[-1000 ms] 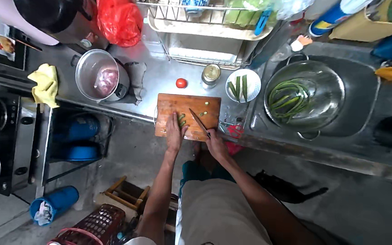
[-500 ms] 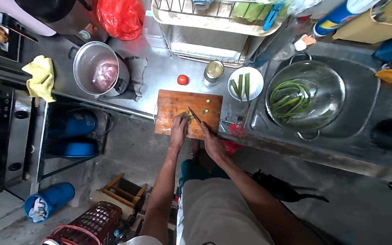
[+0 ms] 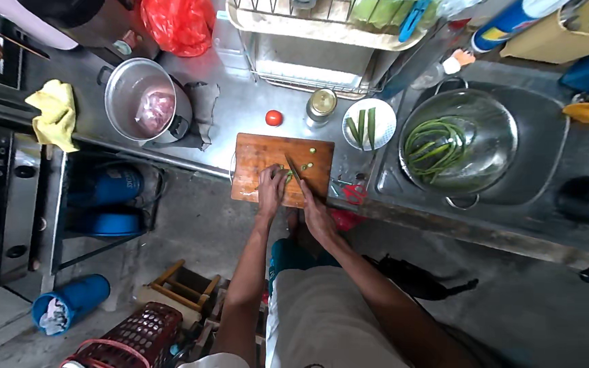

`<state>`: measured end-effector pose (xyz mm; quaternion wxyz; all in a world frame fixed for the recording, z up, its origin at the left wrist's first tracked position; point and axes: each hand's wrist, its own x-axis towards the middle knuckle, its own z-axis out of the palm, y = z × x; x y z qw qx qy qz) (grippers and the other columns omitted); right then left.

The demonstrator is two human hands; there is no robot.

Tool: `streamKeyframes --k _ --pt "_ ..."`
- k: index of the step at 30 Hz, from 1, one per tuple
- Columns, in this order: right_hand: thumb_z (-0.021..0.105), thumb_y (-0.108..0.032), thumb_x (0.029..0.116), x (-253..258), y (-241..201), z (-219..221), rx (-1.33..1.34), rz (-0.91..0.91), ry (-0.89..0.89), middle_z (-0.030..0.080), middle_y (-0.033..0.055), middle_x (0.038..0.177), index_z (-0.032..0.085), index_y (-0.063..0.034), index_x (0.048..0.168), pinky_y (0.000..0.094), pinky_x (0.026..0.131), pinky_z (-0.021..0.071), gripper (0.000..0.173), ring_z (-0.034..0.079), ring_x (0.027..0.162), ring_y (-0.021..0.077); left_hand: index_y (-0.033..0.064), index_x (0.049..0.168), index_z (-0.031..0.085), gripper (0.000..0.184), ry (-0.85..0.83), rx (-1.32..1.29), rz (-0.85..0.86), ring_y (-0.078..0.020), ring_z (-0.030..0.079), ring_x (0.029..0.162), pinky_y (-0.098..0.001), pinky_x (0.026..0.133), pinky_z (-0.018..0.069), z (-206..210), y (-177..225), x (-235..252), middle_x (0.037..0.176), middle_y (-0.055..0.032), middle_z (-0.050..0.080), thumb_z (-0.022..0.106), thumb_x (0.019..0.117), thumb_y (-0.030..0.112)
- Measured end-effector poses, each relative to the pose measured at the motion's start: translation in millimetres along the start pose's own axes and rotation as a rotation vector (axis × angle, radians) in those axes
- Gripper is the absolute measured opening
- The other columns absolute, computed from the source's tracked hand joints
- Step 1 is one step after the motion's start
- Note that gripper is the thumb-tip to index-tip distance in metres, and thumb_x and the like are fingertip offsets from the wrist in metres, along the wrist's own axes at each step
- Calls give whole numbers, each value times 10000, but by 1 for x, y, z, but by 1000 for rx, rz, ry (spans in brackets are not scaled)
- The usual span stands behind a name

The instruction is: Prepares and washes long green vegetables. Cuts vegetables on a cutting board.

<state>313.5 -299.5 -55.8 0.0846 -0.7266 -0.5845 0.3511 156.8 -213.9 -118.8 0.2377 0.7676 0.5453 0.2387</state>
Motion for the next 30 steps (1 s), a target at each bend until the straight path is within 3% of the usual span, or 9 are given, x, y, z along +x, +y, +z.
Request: streamKeyframes --k 8,12,15,17,19,21,27,30 --pt "420 -143 1095 0 -6 4 -45 41 -23 699 213 1182 161 -295 1668 522 865 592 647 726 971 383 147 1295 706 373 -80 -49 91 -250 464 1414 -441 1198 370 -4 -15 -6 1475 -35 570 556 978 22" --pt "452 -118 1076 -1 -16 9 -64 67 -32 694 220 1167 113 -277 1674 515 860 593 705 724 963 382 134 1281 719 358 -71 -85 87 -250 465 1409 -425 1196 371 -4 -17 -7 1460 -36 583 565 981 15" --pt "466 -140 1064 -5 -24 13 -142 76 -21 699 209 1120 72 -245 1677 485 801 605 736 731 894 359 141 1268 730 352 -53 -101 79 -251 469 1401 -422 1191 375 -1 -18 -6 1462 -38 580 572 979 17" --pt "460 -140 1062 -12 -28 16 -185 80 -11 701 211 1069 82 -210 1678 472 759 607 726 728 845 351 142 1262 733 345 -49 -110 81 -255 471 1399 -421 1187 379 -1 -20 -5 1465 -38 578 582 977 17" --pt "450 -133 1062 -17 -31 16 -218 101 -31 683 229 1120 110 -184 1676 467 761 607 704 725 864 352 136 1256 736 339 -46 -126 83 -258 470 1401 -423 1190 375 -2 -21 -4 1465 -44 578 589 976 14" --pt "439 -126 1062 -18 -36 14 -239 137 -64 652 244 1184 125 -193 1674 463 754 606 691 725 857 351 128 1253 736 340 -47 -132 90 -263 470 1402 -423 1190 378 -2 -21 -4 1462 -53 579 593 969 8" --pt "468 -99 1056 5 -38 19 -193 135 -82 694 235 1051 72 -224 1678 494 811 595 747 725 890 381 96 1251 730 320 -64 -157 109 -273 477 1401 -437 1194 380 -7 -21 -2 1456 -82 580 591 976 12" --pt "486 -84 1042 12 -24 34 -216 114 -36 668 247 1097 91 -254 1677 498 789 599 767 718 884 386 98 1260 726 324 -70 -154 112 -261 482 1401 -425 1198 381 -6 -23 -1 1452 -76 586 583 981 16"
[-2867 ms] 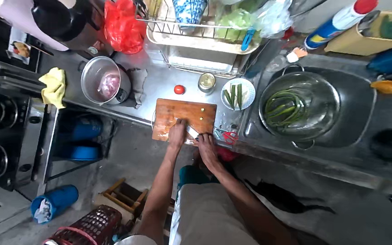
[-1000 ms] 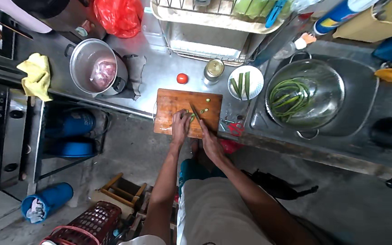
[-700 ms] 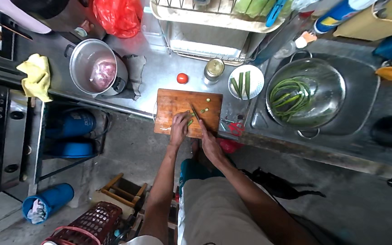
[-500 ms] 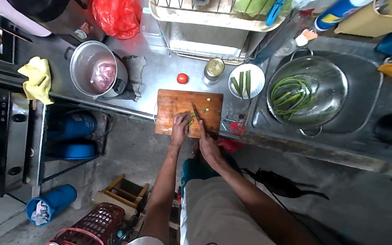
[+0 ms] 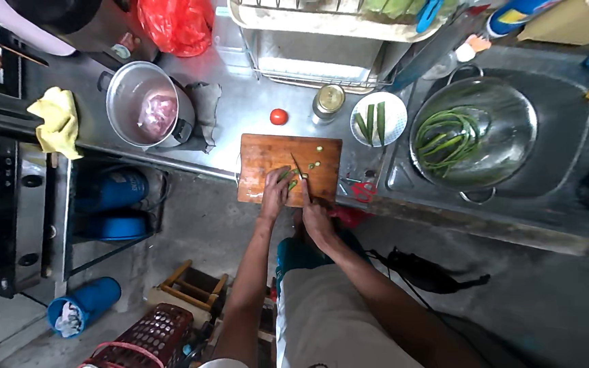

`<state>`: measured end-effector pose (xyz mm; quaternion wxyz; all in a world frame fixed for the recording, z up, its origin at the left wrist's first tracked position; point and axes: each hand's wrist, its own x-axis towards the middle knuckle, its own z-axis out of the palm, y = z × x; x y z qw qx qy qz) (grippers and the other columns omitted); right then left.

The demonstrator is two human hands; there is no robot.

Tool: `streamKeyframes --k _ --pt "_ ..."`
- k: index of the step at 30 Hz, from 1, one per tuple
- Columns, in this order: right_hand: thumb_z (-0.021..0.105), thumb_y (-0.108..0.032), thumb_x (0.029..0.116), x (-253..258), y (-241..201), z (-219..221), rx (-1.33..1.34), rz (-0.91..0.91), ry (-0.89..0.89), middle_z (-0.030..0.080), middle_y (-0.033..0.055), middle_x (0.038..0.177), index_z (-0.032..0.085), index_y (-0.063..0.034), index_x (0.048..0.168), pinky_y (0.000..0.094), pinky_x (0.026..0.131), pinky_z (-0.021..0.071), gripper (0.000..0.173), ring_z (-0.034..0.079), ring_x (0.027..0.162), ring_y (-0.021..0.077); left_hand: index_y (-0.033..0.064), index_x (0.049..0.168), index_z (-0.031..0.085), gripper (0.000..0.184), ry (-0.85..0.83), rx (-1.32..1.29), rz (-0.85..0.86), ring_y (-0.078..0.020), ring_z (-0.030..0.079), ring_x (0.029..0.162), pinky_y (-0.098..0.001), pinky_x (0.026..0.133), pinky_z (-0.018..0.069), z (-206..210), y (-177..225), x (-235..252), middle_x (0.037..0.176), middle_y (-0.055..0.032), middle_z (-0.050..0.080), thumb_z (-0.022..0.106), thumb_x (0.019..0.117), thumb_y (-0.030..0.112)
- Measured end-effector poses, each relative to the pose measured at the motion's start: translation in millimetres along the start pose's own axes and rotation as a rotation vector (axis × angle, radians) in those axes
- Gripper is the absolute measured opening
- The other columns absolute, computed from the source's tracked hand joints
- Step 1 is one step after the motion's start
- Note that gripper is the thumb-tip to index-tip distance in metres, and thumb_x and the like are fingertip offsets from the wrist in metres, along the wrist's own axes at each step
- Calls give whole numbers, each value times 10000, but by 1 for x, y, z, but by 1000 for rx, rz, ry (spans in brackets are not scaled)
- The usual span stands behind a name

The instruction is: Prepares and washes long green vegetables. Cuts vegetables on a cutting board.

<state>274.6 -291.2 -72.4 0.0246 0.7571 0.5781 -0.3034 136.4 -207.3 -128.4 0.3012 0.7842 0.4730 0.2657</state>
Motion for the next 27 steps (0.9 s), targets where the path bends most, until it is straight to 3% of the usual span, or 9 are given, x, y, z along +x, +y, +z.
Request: streamKeyframes --k 4,9,12,16,19,23,27 --pt "470 -126 1054 -3 17 8 -100 11 2 620 258 1216 205 -329 1656 507 746 593 689 710 872 389 81 1262 701 309 -22 23 22 -255 469 1413 -422 1202 379 -1 -5 2 1464 -83 568 546 995 70" --pt "437 -160 1072 -5 24 -7 -54 -7 -31 668 235 1167 212 -340 1653 520 757 595 649 717 870 388 103 1190 722 214 7 41 -7 -260 504 1369 -416 1157 438 -5 -3 3 1437 -118 555 646 1010 190" --pt "430 -161 1076 -4 26 -13 10 -28 -17 694 212 1141 192 -348 1658 522 768 599 655 727 867 375 93 1158 731 189 33 61 -7 -254 543 1326 -424 1134 449 -3 -4 3 1382 -104 605 619 1019 155" --pt "448 -161 1075 -4 28 -19 38 -66 33 713 196 1100 223 -339 1654 530 787 595 646 727 873 372 32 1216 715 236 -45 -43 40 -220 505 1411 -390 1201 408 -9 -1 6 1459 -88 591 579 1028 79" --pt "448 -156 1068 -3 28 -21 32 -77 45 707 191 1065 199 -369 1654 525 746 595 671 722 836 367 41 1237 715 256 -53 -49 56 -215 469 1445 -381 1221 383 -7 -4 7 1472 -77 587 569 1028 65" --pt "443 -158 1071 -3 29 -26 18 -82 28 710 179 1028 180 -363 1659 511 728 596 676 721 816 355 52 1228 721 246 -46 -76 58 -208 502 1418 -380 1210 403 -7 -7 11 1452 -72 604 570 1035 78" --pt "440 -146 1067 -7 21 -37 -14 -47 -46 685 226 1077 157 -364 1661 530 755 588 693 712 856 392 41 1203 729 239 -52 -87 55 -216 523 1397 -386 1201 413 -9 -6 13 1435 -85 614 563 1035 81"
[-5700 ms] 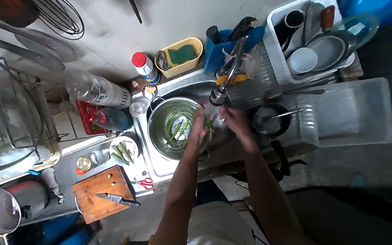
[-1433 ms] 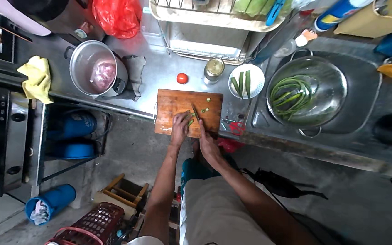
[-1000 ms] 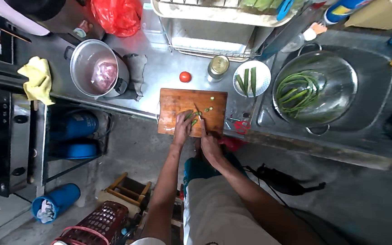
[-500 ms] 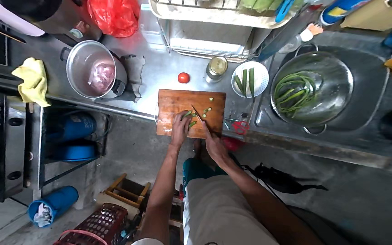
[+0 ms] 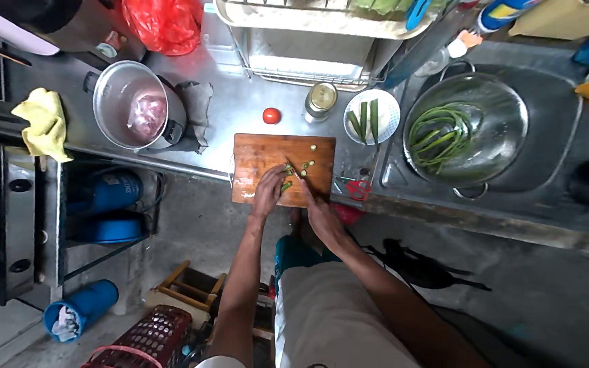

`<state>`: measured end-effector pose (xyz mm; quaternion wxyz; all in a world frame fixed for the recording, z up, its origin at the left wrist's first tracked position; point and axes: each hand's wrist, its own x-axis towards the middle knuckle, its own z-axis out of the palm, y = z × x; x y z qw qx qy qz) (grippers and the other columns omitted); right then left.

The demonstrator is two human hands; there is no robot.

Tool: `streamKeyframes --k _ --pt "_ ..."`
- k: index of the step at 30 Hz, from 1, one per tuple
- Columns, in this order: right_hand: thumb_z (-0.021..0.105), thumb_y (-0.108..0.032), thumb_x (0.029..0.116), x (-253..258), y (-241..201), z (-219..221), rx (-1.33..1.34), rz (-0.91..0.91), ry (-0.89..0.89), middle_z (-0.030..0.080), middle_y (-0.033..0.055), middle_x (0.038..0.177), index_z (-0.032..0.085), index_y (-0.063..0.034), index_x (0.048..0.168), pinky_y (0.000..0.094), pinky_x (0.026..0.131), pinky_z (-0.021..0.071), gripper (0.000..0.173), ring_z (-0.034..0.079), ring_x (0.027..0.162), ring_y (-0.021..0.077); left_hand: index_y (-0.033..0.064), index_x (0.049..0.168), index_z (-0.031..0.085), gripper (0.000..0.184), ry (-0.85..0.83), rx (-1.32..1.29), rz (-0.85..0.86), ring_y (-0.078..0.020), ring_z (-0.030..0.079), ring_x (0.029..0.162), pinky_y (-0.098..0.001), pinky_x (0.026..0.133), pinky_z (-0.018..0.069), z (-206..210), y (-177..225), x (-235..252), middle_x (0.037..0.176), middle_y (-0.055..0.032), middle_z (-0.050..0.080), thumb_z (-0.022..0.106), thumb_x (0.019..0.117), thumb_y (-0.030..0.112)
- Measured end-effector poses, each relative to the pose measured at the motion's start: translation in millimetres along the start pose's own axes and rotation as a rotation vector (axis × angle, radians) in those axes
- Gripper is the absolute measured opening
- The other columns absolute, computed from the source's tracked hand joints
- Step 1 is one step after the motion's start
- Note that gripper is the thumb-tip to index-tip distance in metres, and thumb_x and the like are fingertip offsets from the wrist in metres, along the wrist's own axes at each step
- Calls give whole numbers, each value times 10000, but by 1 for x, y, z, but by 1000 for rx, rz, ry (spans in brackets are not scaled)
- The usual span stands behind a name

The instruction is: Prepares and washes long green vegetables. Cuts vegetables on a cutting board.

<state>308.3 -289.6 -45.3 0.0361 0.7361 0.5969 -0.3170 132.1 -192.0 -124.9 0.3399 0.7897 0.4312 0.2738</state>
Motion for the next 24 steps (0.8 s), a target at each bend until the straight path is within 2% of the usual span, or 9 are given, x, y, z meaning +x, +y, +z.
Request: streamKeyframes --k 3,5,8,11,13,17,20,21,24 --pt "440 -135 1065 4 -7 -8 -12 25 -59 686 225 1061 104 -378 1664 537 772 586 728 715 879 394 39 1197 728 236 -4 -16 -7 -211 532 1388 -381 1192 423 -1 1 2 1434 -83 616 561 1034 75" --pt "468 -110 1056 13 -8 -6 0 10 -61 698 218 994 84 -369 1667 538 789 585 766 714 891 395 32 1189 728 233 -5 -27 -5 -213 538 1381 -381 1188 427 -1 0 1 1422 -87 623 562 1028 61" --pt "501 -84 1039 25 -6 7 -1 -11 -18 693 221 1004 48 -378 1665 537 790 589 827 713 882 400 44 1196 724 237 -1 -24 1 -210 530 1385 -377 1188 428 1 -1 1 1429 -81 615 556 1030 60" --pt "483 -110 1047 19 6 27 -53 12 18 660 242 1117 92 -432 1653 538 752 586 790 706 865 405 47 1214 709 237 20 55 -32 -226 515 1394 -384 1182 426 4 4 -4 1463 -91 580 563 1028 67" --pt "451 -141 1063 8 13 30 -85 38 -5 641 257 1182 161 -418 1649 533 732 588 710 707 859 406 52 1232 690 237 61 148 -66 -246 522 1385 -400 1166 437 7 8 -7 1474 -103 565 566 1032 83" --pt "412 -198 1092 -4 19 19 7 22 -39 665 217 1259 165 -373 1658 524 776 599 642 726 899 386 52 1242 662 271 113 277 -127 -283 532 1358 -446 1143 444 10 12 -10 1449 -119 569 486 1081 182" --pt "425 -197 1091 -6 21 15 75 -19 26 692 194 1223 208 -333 1656 523 774 603 620 732 881 377 78 1300 640 355 82 230 -126 -270 470 1415 -441 1187 391 7 8 -15 1513 -112 511 428 1092 271" --pt "429 -194 1089 -7 21 14 80 -25 39 698 193 1206 216 -328 1655 524 774 603 620 732 878 376 101 1324 638 381 52 218 -118 -268 444 1433 -437 1195 378 5 6 -19 1539 -108 481 440 1077 314" --pt "421 -190 1089 -9 19 12 81 -26 45 712 185 1165 223 -332 1653 527 761 603 615 733 862 369 145 1264 684 346 -30 222 -61 -279 380 1480 -457 1216 349 2 -3 -30 1581 -106 430 563 1009 345"
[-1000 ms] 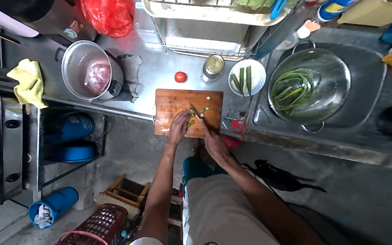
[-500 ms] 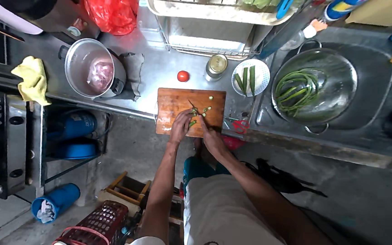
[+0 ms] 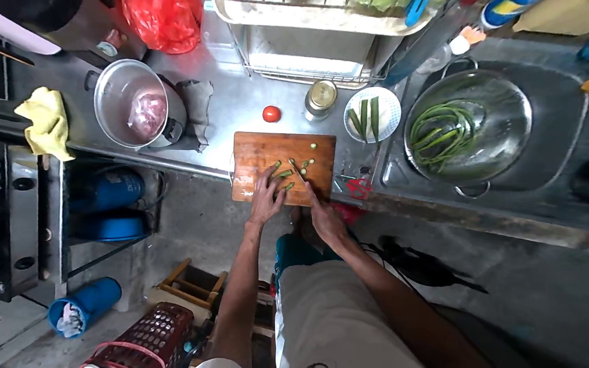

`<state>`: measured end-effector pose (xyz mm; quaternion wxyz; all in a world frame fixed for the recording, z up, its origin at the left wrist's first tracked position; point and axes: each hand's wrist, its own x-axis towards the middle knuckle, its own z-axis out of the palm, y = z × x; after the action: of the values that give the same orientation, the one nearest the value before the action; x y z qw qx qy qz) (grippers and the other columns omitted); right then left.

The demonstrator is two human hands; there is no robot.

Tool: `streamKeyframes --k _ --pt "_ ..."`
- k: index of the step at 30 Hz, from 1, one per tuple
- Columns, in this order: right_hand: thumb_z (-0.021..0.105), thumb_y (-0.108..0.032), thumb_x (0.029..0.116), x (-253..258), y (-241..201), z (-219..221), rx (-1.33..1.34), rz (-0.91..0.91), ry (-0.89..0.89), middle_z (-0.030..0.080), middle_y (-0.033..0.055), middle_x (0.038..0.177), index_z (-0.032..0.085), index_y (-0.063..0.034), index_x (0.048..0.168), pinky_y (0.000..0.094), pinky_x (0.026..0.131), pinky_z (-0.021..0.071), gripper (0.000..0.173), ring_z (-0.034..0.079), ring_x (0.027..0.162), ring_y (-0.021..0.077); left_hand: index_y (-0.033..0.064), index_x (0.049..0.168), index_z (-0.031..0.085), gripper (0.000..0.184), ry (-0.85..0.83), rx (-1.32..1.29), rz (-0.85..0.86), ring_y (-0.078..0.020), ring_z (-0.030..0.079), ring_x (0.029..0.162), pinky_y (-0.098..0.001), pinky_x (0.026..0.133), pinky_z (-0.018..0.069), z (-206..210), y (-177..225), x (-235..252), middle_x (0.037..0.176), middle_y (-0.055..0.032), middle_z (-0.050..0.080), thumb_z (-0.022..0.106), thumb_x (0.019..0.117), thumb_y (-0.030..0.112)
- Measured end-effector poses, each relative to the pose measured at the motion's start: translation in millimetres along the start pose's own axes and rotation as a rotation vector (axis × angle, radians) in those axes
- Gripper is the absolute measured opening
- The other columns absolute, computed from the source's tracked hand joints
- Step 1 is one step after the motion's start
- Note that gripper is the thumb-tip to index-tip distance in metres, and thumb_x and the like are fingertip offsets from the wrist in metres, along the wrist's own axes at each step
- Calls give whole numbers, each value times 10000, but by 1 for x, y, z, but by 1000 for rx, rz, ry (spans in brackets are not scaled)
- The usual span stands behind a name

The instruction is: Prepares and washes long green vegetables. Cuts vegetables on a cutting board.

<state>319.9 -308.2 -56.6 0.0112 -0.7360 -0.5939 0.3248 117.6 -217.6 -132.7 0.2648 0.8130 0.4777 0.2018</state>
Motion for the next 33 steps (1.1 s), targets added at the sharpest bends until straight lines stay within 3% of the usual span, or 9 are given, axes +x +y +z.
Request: streamKeyframes --k 8,13,19,23,29,33 --pt "413 -192 1090 1 1 6 9 16 -14 723 181 1077 212 -336 1655 534 757 595 617 727 859 374 161 1202 720 292 20 141 48 -269 448 1431 -501 1222 319 3 7 8 1412 -50 605 557 1055 353" --pt "409 -199 1097 0 1 3 2 20 2 722 187 1084 171 -338 1662 528 778 597 629 728 879 376 178 1208 717 277 60 162 23 -289 518 1337 -504 1186 360 7 15 17 1277 -80 648 567 1052 352" --pt "426 -195 1088 -4 -1 -1 -23 -22 36 716 191 1086 251 -328 1647 518 727 598 601 724 812 370 152 1206 718 285 76 100 -4 -301 531 1311 -453 1132 432 8 16 20 1260 -94 653 604 1035 350" --pt "416 -190 1087 -7 -2 -3 -80 3 -22 705 196 1111 278 -340 1637 522 736 592 586 723 845 375 133 1201 719 278 80 86 6 -304 510 1332 -447 1135 429 13 13 16 1276 -99 641 627 1026 327" --pt "407 -178 1088 -16 -8 -16 -144 62 -120 675 221 1165 212 -373 1649 513 745 587 625 715 854 381 126 1184 725 259 70 45 9 -304 510 1330 -446 1135 428 9 13 17 1267 -102 643 629 1026 308" --pt "415 -166 1082 -12 -7 -11 -123 62 -117 692 222 1123 238 -332 1650 526 751 588 617 720 867 392 136 1181 729 252 74 18 8 -302 527 1319 -446 1141 428 7 12 22 1248 -96 661 624 1029 307"
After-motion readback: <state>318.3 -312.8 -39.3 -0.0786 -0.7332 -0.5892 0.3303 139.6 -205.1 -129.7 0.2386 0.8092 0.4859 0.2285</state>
